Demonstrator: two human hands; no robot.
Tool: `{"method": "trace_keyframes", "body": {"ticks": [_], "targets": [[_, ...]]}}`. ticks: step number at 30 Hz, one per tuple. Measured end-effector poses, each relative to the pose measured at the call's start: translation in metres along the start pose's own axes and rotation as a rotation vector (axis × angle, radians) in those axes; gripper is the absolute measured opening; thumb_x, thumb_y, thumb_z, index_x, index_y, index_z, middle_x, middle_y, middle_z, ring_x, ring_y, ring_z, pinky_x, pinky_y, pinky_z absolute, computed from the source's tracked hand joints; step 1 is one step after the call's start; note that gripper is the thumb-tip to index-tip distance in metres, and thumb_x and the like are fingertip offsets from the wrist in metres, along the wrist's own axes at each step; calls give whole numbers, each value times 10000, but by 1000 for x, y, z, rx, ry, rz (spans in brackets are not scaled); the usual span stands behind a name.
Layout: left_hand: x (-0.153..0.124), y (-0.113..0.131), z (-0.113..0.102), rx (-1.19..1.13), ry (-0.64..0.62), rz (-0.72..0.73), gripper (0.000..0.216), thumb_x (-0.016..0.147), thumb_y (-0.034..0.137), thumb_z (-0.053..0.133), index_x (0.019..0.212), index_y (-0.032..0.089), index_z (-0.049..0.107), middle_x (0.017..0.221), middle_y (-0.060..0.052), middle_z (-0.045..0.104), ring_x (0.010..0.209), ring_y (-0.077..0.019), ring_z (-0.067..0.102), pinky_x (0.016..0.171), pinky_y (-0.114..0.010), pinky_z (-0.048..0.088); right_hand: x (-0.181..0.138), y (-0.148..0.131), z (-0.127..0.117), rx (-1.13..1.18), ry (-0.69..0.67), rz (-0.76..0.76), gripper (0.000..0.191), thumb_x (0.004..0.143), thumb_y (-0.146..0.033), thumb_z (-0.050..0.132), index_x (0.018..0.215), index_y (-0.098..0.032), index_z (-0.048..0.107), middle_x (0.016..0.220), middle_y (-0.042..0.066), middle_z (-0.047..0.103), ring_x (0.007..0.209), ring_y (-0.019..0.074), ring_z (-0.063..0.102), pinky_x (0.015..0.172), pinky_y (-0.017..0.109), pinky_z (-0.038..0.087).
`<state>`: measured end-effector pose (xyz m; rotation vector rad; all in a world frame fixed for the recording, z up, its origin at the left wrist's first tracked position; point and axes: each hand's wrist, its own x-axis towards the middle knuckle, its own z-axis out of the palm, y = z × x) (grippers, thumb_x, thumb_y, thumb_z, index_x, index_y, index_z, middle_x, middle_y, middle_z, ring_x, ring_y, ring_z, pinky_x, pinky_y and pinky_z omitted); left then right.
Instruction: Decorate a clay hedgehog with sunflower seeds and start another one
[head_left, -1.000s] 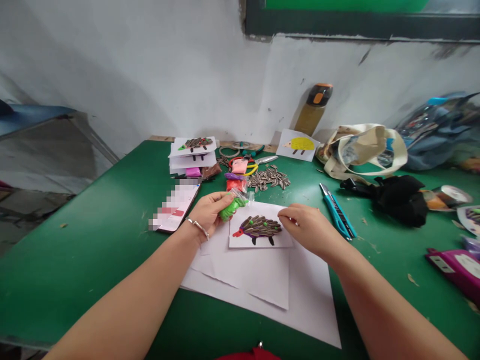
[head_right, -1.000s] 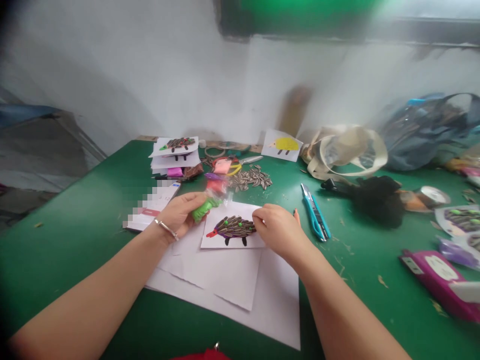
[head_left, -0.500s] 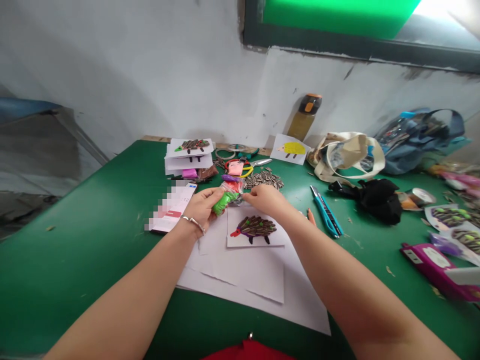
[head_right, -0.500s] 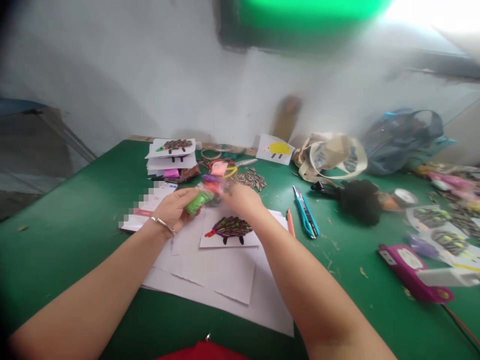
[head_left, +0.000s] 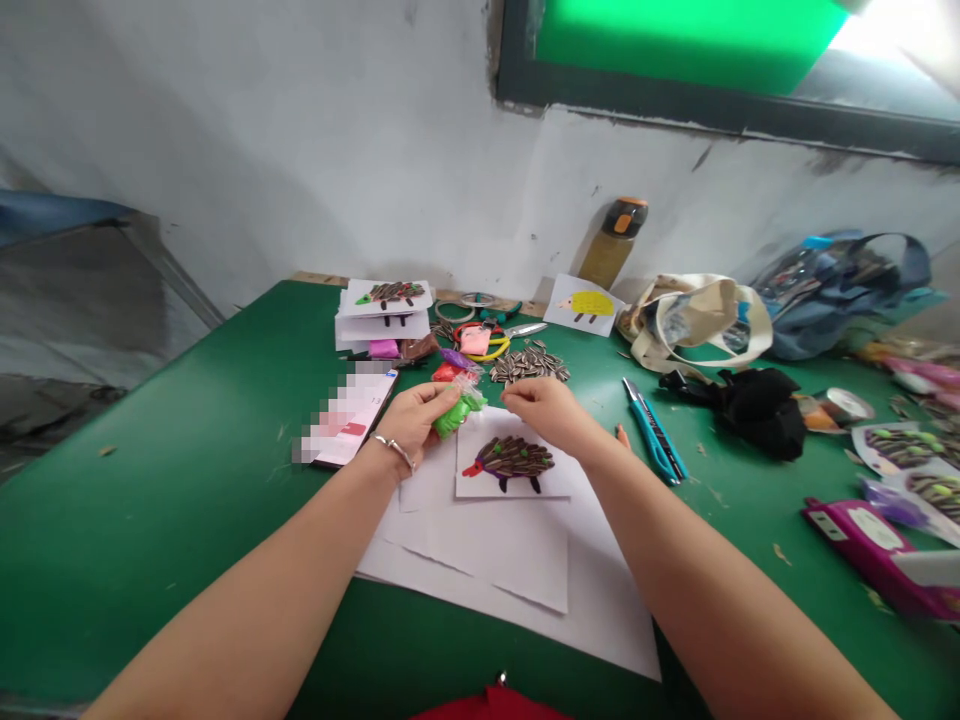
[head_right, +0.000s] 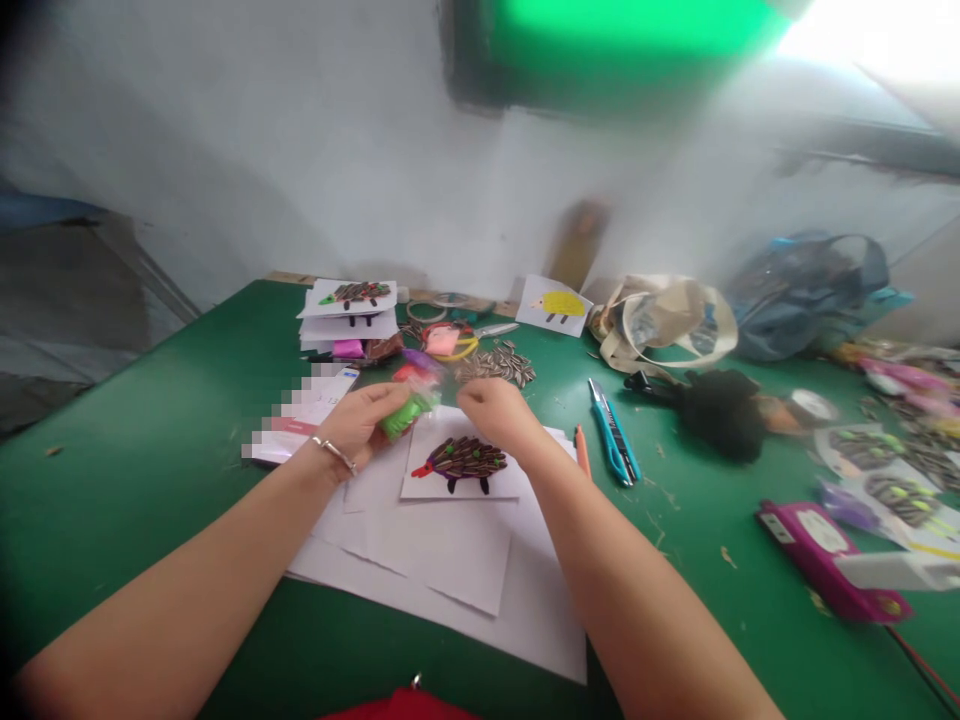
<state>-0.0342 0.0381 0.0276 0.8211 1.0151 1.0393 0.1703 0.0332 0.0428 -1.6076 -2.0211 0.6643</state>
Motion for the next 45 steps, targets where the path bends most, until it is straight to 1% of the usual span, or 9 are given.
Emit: {"method": "trace_keyframes", "body": {"ticks": [4, 8, 10, 13, 19, 22, 26, 32, 45], "targets": [[-7, 0, 5, 4, -71, -20, 503, 507, 399, 915, 871, 117, 712, 683, -31, 657, 562, -110, 576, 475, -204, 400, -14, -11, 8, 263, 43, 12, 238, 849, -327, 469, 824, -196, 666, 704, -6, 608, 654, 146, 542, 595, 262, 395], [-13, -1, 11, 0, -154, -45, 456, 516, 380, 913, 818, 107, 705, 635, -7, 614, 512, -86, 528, 476, -210, 400, -26, -20, 12, 458, 81, 56, 241, 818, -350, 567, 1021, -225, 601, 779, -17, 616, 669, 136, 554, 615, 264, 429], [-15, -2, 13, -7, -181, -64, 435, 532, 360, 909, 817, 106, 700, 637, -3, 607, 510, -82, 523, 495, -219, 425, -34, -20, 12, 503, 57, 73, 292, 786, -335, 617, 1055, -232, 567, 844, -11, 625, 673, 128, 554, 604, 258, 436], [-19, -3, 15, -20, -203, -109, 422, 547, 334, 904, 839, 113, 694, 673, -18, 629, 547, -104, 566, 523, -232, 456, -46, -18, 11, 537, -3, 60, 241, 780, -290, 625, 1008, -215, 595, 902, 10, 642, 711, 126, 567, 624, 258, 449], [-25, -3, 20, -61, -230, -175, 408, 557, 312, 903, 841, 106, 695, 720, -58, 675, 586, -138, 630, 561, -254, 507, -56, -17, 13, 882, -157, 136, 371, 784, -300, 661, 1143, -209, 648, 916, 33, 707, 805, 162, 647, 739, 320, 512], [-27, -2, 23, -82, -232, -188, 403, 539, 301, 911, 814, 103, 692, 699, -52, 674, 578, -145, 639, 559, -258, 521, -57, -19, 14, 939, -200, 100, 314, 794, -297, 660, 1096, -218, 695, 954, 38, 720, 859, 171, 661, 802, 342, 519], [-28, -2, 24, -76, -219, -193, 397, 562, 307, 899, 846, 121, 690, 670, -32, 661, 543, -133, 615, 494, -236, 493, -57, -17, 15, 911, -121, 123, 263, 795, -295, 656, 1046, -234, 708, 928, 28, 718, 823, 170, 666, 798, 354, 531], [-28, -4, 22, -60, -207, -192, 411, 584, 298, 888, 902, 133, 685, 662, -23, 649, 532, -133, 601, 472, -242, 473, -57, -11, 14, 706, -53, 148, 177, 813, -327, 610, 930, -211, 675, 814, 13, 681, 749, 169, 636, 716, 324, 519], [-29, -5, 24, -1, -265, -195, 385, 608, 318, 875, 876, 121, 681, 645, -28, 630, 552, -128, 584, 497, -240, 432, -58, -16, 4, 448, -95, 116, 98, 826, -275, 542, 752, -210, 529, 680, -33, 563, 632, 118, 510, 565, 231, 388]]}}
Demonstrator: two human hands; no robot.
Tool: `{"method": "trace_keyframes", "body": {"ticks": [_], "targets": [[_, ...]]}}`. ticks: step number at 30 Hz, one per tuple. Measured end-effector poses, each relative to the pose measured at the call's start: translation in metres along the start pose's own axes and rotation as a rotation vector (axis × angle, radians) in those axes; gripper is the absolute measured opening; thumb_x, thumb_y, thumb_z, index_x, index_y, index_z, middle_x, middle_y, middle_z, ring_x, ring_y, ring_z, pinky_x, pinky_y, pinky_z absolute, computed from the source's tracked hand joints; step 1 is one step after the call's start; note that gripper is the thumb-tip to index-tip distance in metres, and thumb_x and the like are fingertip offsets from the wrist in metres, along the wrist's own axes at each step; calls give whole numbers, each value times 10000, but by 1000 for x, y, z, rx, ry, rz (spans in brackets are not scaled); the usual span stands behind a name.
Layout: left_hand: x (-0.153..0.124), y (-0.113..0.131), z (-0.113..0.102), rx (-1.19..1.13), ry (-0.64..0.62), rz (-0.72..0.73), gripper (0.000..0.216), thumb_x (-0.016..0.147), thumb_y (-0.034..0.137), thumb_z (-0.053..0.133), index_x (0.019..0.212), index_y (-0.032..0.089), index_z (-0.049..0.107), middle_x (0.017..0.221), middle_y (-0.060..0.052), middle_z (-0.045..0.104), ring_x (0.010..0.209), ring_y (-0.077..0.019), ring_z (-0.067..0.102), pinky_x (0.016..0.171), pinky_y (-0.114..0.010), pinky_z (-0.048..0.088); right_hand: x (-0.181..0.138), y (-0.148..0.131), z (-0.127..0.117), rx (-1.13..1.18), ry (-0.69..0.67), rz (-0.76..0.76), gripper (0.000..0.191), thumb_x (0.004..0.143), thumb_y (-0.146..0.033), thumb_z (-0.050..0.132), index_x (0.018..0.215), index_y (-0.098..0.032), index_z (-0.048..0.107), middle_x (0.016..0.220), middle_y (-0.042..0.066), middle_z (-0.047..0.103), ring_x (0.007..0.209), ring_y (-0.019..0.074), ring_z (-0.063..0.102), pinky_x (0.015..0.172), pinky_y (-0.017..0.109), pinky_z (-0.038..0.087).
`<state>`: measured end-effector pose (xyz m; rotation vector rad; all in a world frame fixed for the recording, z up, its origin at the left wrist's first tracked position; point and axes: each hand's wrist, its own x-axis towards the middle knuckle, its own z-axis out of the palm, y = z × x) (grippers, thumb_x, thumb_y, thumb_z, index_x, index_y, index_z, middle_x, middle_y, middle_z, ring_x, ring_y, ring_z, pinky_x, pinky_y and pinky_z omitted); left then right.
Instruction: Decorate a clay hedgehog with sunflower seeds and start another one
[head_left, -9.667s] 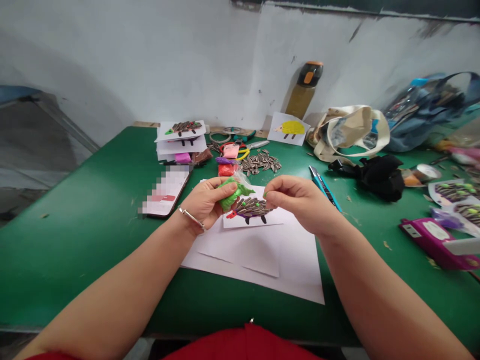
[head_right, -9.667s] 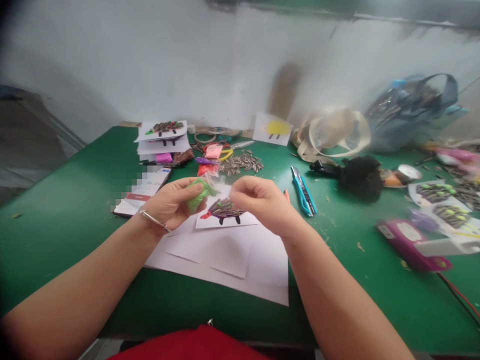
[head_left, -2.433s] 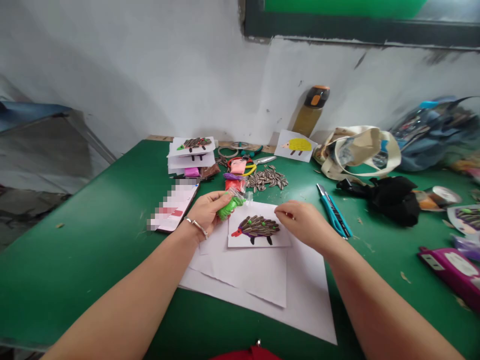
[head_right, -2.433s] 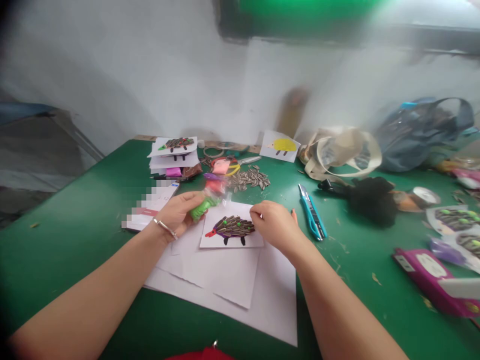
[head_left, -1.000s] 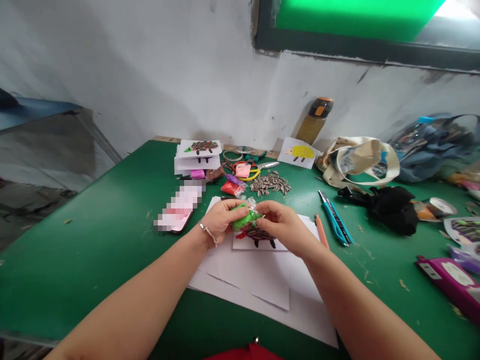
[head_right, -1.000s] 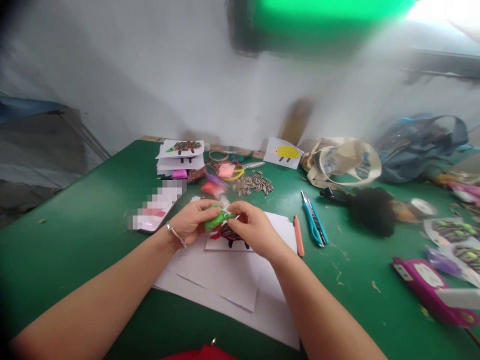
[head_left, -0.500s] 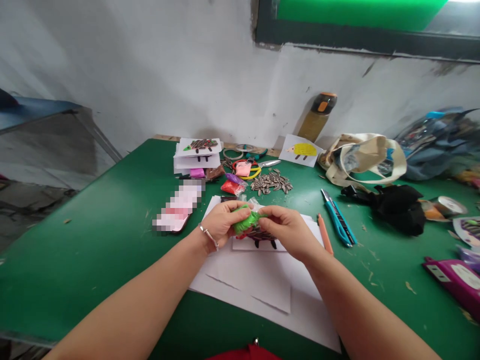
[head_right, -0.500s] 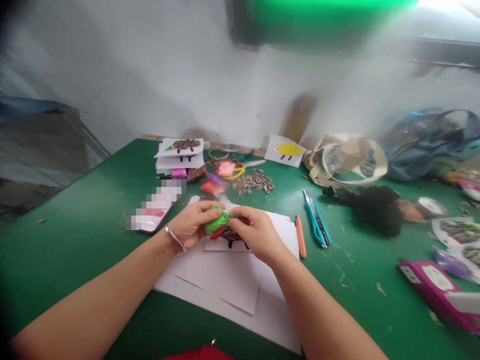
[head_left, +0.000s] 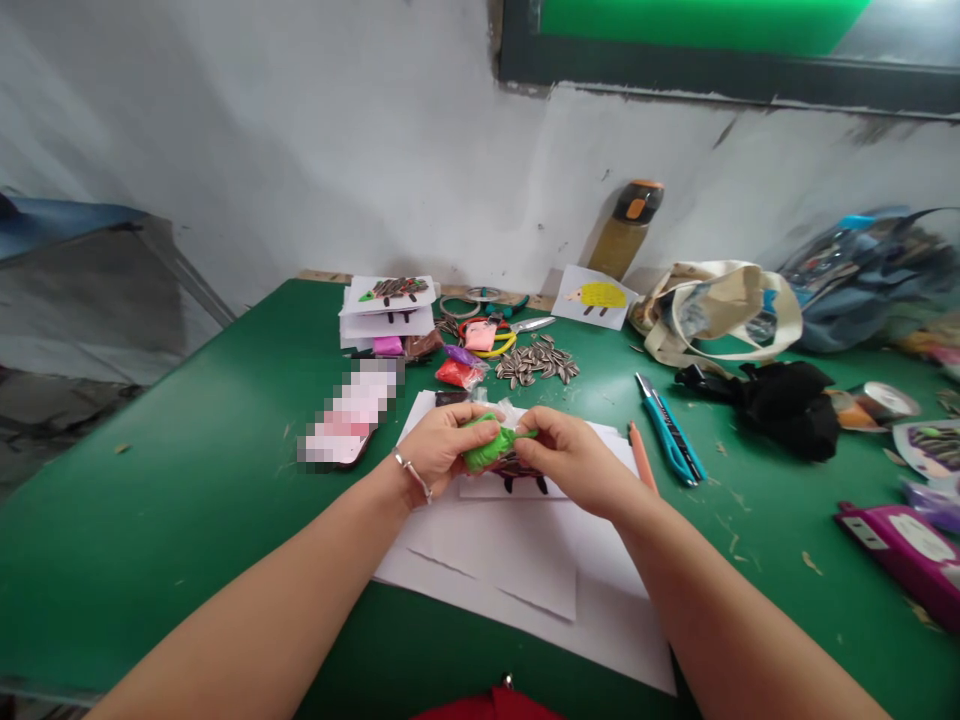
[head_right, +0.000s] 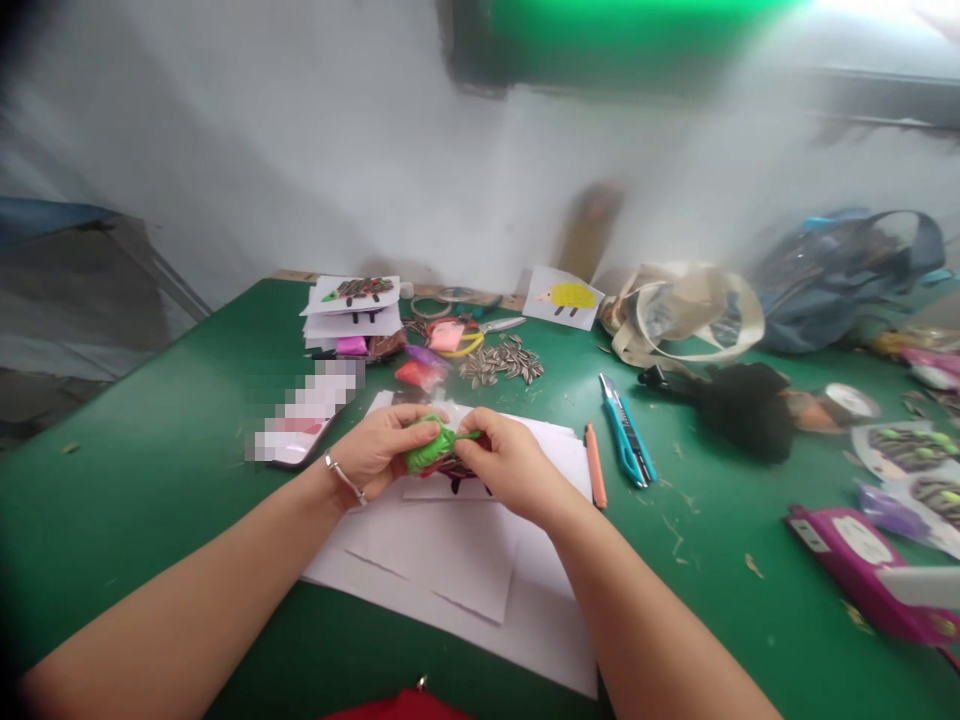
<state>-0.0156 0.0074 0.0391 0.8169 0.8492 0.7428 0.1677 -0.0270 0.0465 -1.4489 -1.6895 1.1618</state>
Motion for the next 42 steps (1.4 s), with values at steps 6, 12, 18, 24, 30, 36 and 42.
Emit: {"method": "trace_keyframes", "body": {"ticks": [6, 12, 18, 24, 30, 36, 42], "targets": [[0, 0, 0, 13, 19, -18, 409, 592, 315, 884, 886, 117, 681, 682, -46, 653, 583, -142, 609, 519, -248, 464, 0, 2, -3, 1, -40, 30, 60, 804, -251, 540, 766, -217, 509, 669, -38, 570, 607, 116, 507, 533, 227, 376], [1, 0, 0, 12, 15, 5, 411, 582, 326, 891, 867, 117, 681, 641, -33, 634, 531, -128, 587, 478, -229, 419, 1, 3, -4, -5, -6, 38, 86, 768, -241, 565, 734, -218, 489, 637, -50, 548, 575, 111, 491, 518, 227, 364], [1, -1, 0, 31, 15, 18, 402, 586, 346, 886, 858, 126, 687, 647, -32, 635, 523, -125, 580, 464, -226, 405, 1, 2, -7, 83, -22, 42, 109, 747, -217, 597, 727, -214, 490, 620, -47, 572, 598, 122, 545, 547, 238, 392], [-1, 4, 1, 11, 63, 25, 397, 561, 325, 898, 845, 123, 707, 657, -29, 644, 540, -120, 583, 472, -224, 439, 0, 5, -21, 550, -206, 81, 198, 756, -264, 697, 766, -202, 509, 636, -27, 623, 614, 119, 588, 613, 263, 441], [6, 14, -13, -84, 267, 125, 400, 484, 286, 930, 753, 112, 690, 697, -22, 662, 585, -102, 594, 607, -268, 544, 8, 18, -35, 698, -8, 128, 245, 711, -298, 784, 794, -192, 579, 656, -45, 597, 555, 74, 535, 548, 218, 422], [8, 14, -16, -88, 240, 126, 431, 472, 297, 938, 776, 109, 697, 725, -31, 677, 598, -99, 596, 610, -259, 551, 15, 24, -36, 756, 87, 212, 326, 745, -447, 742, 896, -167, 671, 902, 72, 705, 689, 124, 642, 674, 286, 539], [10, 13, -16, -60, 261, 114, 463, 416, 340, 952, 725, 116, 690, 651, -13, 649, 568, -93, 569, 604, -264, 549, 16, 26, -35, 740, 127, 211, 342, 609, -261, 842, 899, -180, 681, 888, 51, 724, 720, 141, 671, 765, 315, 546]]}}
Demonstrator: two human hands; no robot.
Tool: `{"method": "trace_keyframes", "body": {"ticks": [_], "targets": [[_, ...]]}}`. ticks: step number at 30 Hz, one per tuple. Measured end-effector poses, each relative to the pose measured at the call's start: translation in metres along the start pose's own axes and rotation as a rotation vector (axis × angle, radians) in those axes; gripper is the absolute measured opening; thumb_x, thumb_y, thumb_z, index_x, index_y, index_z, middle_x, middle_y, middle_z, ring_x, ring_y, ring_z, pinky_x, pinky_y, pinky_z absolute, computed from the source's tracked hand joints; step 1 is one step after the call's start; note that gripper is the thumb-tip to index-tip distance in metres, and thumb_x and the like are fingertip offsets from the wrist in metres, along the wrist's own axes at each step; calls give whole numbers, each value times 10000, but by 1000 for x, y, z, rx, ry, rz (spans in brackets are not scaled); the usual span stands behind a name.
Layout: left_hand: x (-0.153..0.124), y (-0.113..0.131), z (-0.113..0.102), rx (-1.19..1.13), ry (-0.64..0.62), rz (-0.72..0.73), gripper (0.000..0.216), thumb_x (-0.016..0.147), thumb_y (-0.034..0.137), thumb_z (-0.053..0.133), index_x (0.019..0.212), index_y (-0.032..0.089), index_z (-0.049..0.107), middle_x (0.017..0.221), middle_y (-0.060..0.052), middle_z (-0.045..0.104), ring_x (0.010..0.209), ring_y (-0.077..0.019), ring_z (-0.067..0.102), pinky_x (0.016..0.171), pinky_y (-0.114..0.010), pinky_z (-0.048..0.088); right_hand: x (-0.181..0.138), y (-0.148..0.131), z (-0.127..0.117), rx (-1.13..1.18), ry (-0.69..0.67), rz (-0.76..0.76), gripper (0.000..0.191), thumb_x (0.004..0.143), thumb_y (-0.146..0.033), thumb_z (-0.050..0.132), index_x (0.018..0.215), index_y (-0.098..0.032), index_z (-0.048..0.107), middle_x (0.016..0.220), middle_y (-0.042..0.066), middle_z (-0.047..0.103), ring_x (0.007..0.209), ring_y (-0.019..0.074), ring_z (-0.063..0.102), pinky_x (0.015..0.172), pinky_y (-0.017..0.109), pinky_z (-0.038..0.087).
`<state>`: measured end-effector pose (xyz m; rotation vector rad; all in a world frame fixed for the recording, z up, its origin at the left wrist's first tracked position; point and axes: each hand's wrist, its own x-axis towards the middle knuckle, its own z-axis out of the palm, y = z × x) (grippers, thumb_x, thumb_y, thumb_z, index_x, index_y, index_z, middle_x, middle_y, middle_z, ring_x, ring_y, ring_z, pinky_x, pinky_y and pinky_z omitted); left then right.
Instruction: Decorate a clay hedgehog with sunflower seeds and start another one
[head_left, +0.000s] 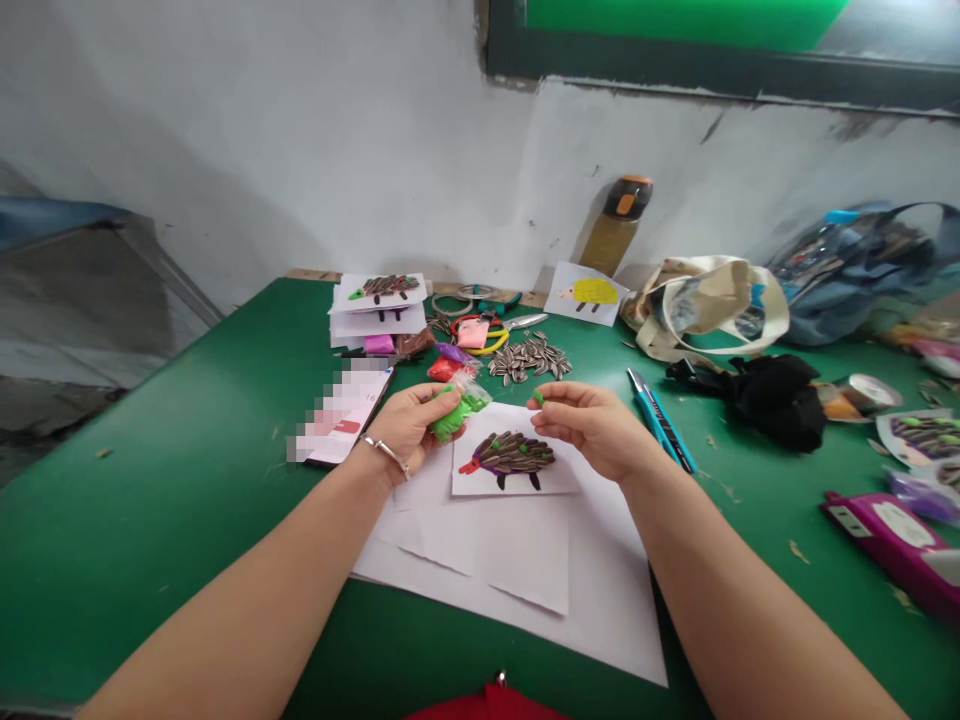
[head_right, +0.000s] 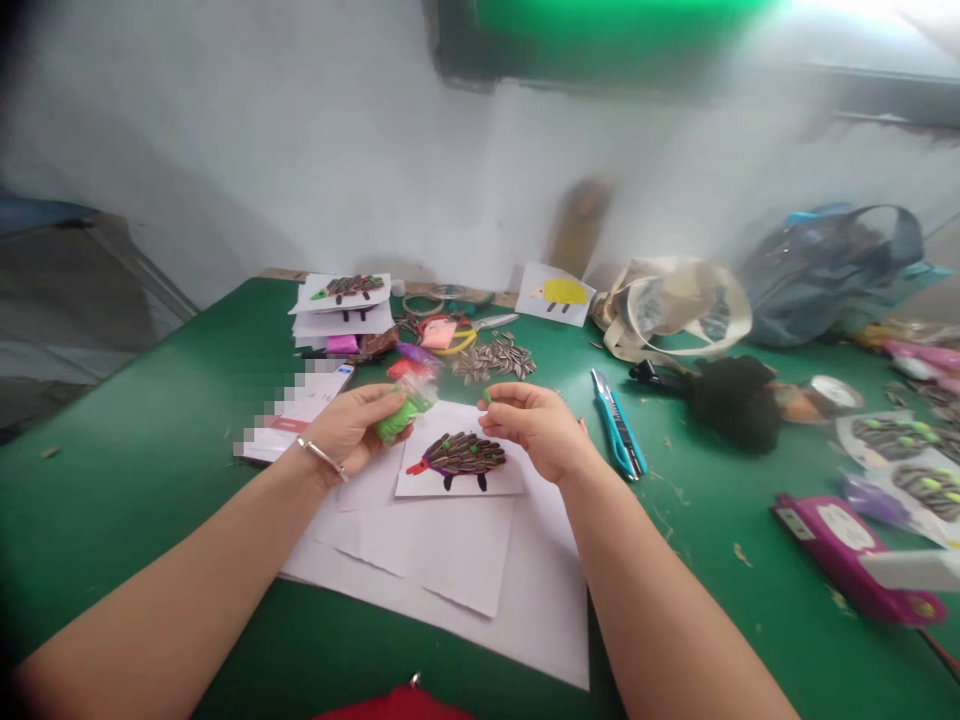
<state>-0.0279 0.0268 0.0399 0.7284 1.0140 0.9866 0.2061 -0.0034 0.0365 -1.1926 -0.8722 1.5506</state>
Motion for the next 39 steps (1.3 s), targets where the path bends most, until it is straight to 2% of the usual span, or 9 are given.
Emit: {"method": "trace_keyframes", "body": {"ticks": [6, 14, 20, 24, 27, 30, 32, 35, 39], "targets": [[2, -4, -1, 16, 7, -4, 484, 398, 351, 954, 734, 118, 695, 652, -17, 650, 572, -98, 568, 587, -261, 538, 0, 1, -1, -114, -31, -75, 225, 689, -325, 784, 784, -170, 652, 681, 1, 660, 589, 102, 595, 608, 259, 480], [1, -6, 0, 21, 12, -22, 471, 404, 340, 952, 734, 120, 698, 662, -20, 654, 570, -98, 566, 612, -283, 546, 1, 0, 1, -250, 64, -149, 288, 820, -427, 635, 696, -192, 522, 605, -50, 560, 449, 58, 463, 460, 216, 304], [1, -6, 1, 18, 19, -27, 447, 413, 319, 949, 721, 119, 694, 650, -17, 647, 563, -96, 560, 614, -291, 544, 3, 4, 1, -231, 33, -97, 204, 738, -316, 713, 787, -191, 560, 711, -5, 661, 588, 101, 592, 587, 248, 465], [2, -7, 0, 15, 30, -29, 480, 397, 318, 953, 755, 115, 704, 687, -31, 663, 590, -112, 585, 606, -283, 541, 4, 7, -1, -217, 47, -79, 317, 717, -314, 729, 989, -203, 611, 822, 25, 709, 670, 133, 649, 710, 313, 532], [2, -7, 1, 17, 37, -29, 480, 402, 318, 952, 763, 113, 709, 698, -36, 668, 591, -113, 589, 600, -276, 540, 4, 7, -1, -269, 66, -89, 278, 735, -379, 708, 920, -176, 662, 831, 51, 712, 659, 136, 645, 705, 322, 537], [2, -7, 1, 22, 38, -33, 454, 420, 307, 947, 756, 112, 712, 686, -36, 666, 573, -109, 582, 591, -275, 539, 3, 6, -1, -437, 126, -125, 285, 764, -454, 661, 729, -172, 644, 656, 26, 661, 533, 107, 560, 585, 283, 488], [2, -7, 1, 22, 38, -35, 435, 432, 293, 945, 753, 114, 712, 693, -39, 669, 589, -114, 590, 588, -270, 537, 2, 5, -1, -524, 187, -153, 306, 768, -477, 648, 687, -182, 625, 563, -3, 607, 485, 95, 503, 539, 265, 443], [2, -7, 1, 21, 34, -37, 420, 444, 285, 942, 752, 117, 710, 696, -40, 672, 597, -115, 591, 598, -275, 542, 2, 4, -2, -554, 223, -196, 265, 744, -454, 672, 736, -191, 639, 563, -10, 604, 497, 103, 505, 550, 271, 433], [1, -6, 1, 19, 24, -36, 406, 446, 292, 942, 721, 125, 696, 652, -18, 652, 561, -97, 567, 619, -291, 550, 3, 6, 1, -492, 170, -194, 258, 723, -382, 689, 912, -207, 681, 693, 20, 679, 602, 142, 603, 642, 320, 486]]}}
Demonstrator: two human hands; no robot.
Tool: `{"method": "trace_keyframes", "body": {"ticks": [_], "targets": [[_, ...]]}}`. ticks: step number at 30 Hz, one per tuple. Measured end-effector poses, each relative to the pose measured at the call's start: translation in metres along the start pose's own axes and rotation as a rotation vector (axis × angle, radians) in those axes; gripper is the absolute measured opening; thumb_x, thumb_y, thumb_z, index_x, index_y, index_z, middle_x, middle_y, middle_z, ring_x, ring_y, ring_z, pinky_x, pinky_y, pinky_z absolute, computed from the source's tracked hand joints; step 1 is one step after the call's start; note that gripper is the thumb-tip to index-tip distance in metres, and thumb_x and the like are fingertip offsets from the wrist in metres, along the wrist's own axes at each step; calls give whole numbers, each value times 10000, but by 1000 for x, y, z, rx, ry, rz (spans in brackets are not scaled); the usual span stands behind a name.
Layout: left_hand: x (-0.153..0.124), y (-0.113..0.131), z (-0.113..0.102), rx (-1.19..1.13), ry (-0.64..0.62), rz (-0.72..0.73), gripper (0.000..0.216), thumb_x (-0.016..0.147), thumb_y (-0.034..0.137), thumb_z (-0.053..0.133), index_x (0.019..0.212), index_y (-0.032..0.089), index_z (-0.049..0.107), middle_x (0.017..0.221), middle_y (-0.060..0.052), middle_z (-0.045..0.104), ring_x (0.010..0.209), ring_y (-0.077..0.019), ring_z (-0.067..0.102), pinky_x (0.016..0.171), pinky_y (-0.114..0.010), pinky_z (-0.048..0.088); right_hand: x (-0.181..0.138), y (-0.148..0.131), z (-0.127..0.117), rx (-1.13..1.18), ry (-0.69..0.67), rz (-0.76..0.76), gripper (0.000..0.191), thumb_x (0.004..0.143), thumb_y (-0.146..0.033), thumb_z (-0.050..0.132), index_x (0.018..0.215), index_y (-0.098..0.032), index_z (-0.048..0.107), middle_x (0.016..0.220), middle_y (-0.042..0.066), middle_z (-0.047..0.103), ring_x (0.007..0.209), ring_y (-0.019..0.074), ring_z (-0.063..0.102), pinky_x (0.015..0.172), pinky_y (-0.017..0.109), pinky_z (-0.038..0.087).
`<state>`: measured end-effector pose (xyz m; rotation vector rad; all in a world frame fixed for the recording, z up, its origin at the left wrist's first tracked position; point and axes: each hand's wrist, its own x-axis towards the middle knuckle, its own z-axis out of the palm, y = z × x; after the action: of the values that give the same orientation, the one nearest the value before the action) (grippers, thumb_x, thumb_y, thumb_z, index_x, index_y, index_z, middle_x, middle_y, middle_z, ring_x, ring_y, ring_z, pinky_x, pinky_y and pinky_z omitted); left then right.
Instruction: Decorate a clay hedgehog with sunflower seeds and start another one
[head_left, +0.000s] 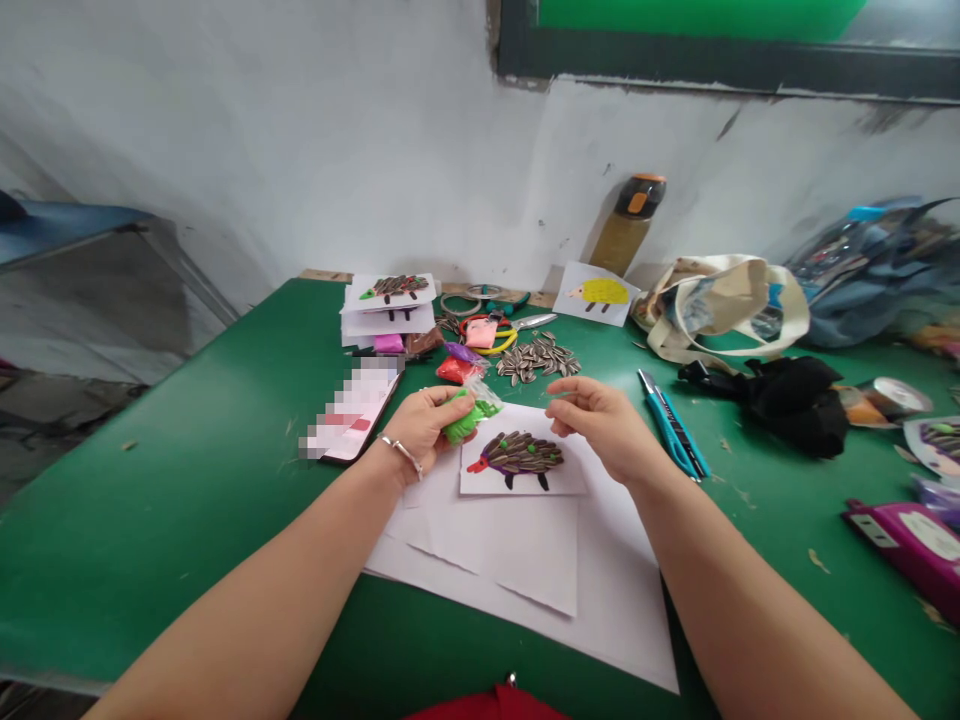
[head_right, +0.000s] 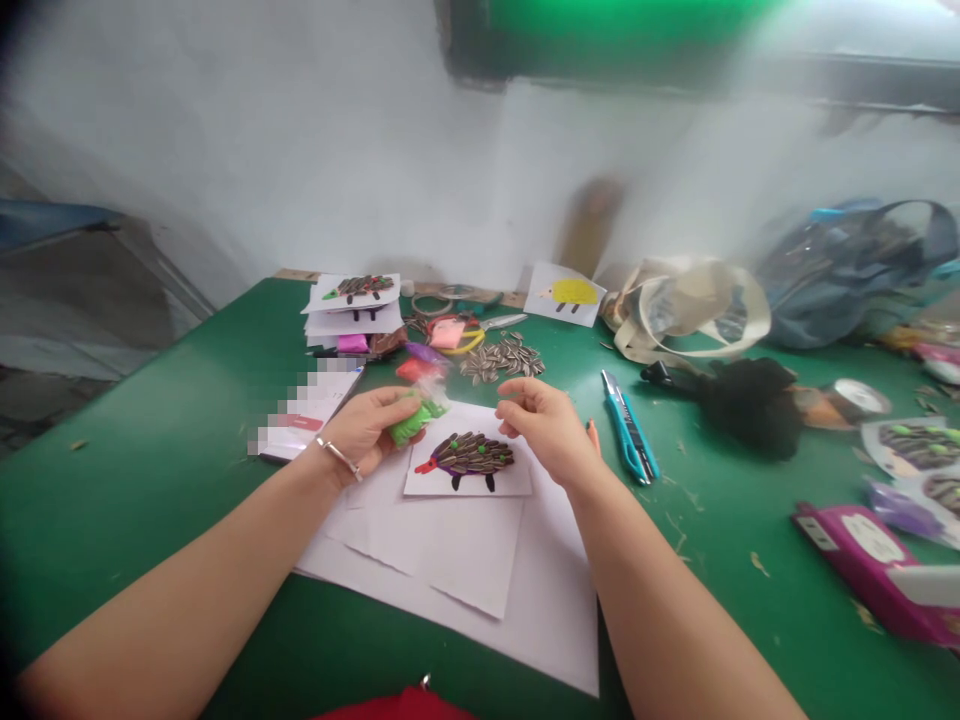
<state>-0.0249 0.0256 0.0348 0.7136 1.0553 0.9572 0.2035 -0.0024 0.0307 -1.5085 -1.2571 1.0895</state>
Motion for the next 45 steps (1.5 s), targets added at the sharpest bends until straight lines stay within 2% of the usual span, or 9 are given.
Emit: {"method": "trace_keyframes", "body": {"ticks": [2, 5, 10, 15, 18, 23, 28, 39, 45], "targets": [[-1, 1, 0, -1, -4, 1, 407, 443, 298, 943, 712, 127, 691, 641, -12, 643, 560, -96, 566, 621, -291, 550, 0, 0, 2, 48, -34, 23, 285, 732, -385, 675, 949, -200, 690, 750, 42, 700, 640, 154, 632, 664, 327, 502], [-1, 1, 0, -2, -5, 3, 415, 443, 306, 943, 718, 127, 691, 648, -12, 642, 566, -98, 568, 622, -291, 548, 0, 1, 2, 31, -53, 43, 269, 747, -432, 656, 830, -180, 697, 707, 51, 693, 598, 149, 619, 612, 303, 494], [0, 0, -1, -6, 0, 7, 412, 449, 295, 941, 725, 120, 691, 661, -22, 649, 575, -102, 570, 628, -295, 543, -1, -1, -3, -123, 62, 24, 318, 749, -483, 651, 614, -197, 624, 515, 6, 599, 506, 125, 528, 525, 264, 424], [1, 1, -1, -6, 3, 13, 441, 427, 304, 947, 739, 117, 697, 668, -26, 656, 579, -105, 574, 618, -290, 542, 0, 0, -1, -64, 58, -5, 161, 731, -355, 675, 809, -216, 698, 638, 23, 669, 623, 164, 601, 609, 310, 472], [1, 3, -2, -9, 3, 27, 440, 431, 315, 946, 737, 121, 697, 654, -18, 649, 571, -99, 565, 608, -277, 539, 1, 2, 1, -31, 44, -1, 172, 762, -305, 629, 890, -231, 717, 707, 43, 692, 686, 182, 633, 646, 337, 486], [3, 2, -4, -19, -2, 24, 424, 443, 310, 944, 727, 123, 691, 641, -10, 642, 557, -92, 554, 622, -287, 543, 0, 1, 1, -122, 13, -3, 174, 765, -364, 624, 743, -211, 705, 623, 30, 647, 598, 154, 580, 601, 309, 458], [3, -4, -4, -21, 0, 16, 430, 443, 305, 945, 745, 130, 693, 667, -15, 649, 583, -108, 578, 632, -311, 548, -1, 1, -2, -169, 101, -49, 167, 701, -393, 687, 675, -229, 675, 602, 13, 622, 595, 157, 533, 551, 287, 419], [4, -4, -4, -14, 6, -1, 355, 507, 264, 923, 747, 127, 701, 655, -21, 652, 556, -105, 582, 621, -309, 551, 2, 8, 0, 26, 55, -18, 122, 723, -350, 672, 802, -264, 705, 675, 44, 679, 632, 201, 614, 597, 349, 478], [3, -3, -1, -21, 28, -12, 313, 535, 221, 908, 741, 120, 695, 717, -44, 668, 618, -124, 605, 632, -314, 564, -1, 2, -3, -198, 67, -35, 254, 766, -436, 616, 630, -223, 640, 579, 19, 626, 568, 156, 543, 583, 295, 424]]}}
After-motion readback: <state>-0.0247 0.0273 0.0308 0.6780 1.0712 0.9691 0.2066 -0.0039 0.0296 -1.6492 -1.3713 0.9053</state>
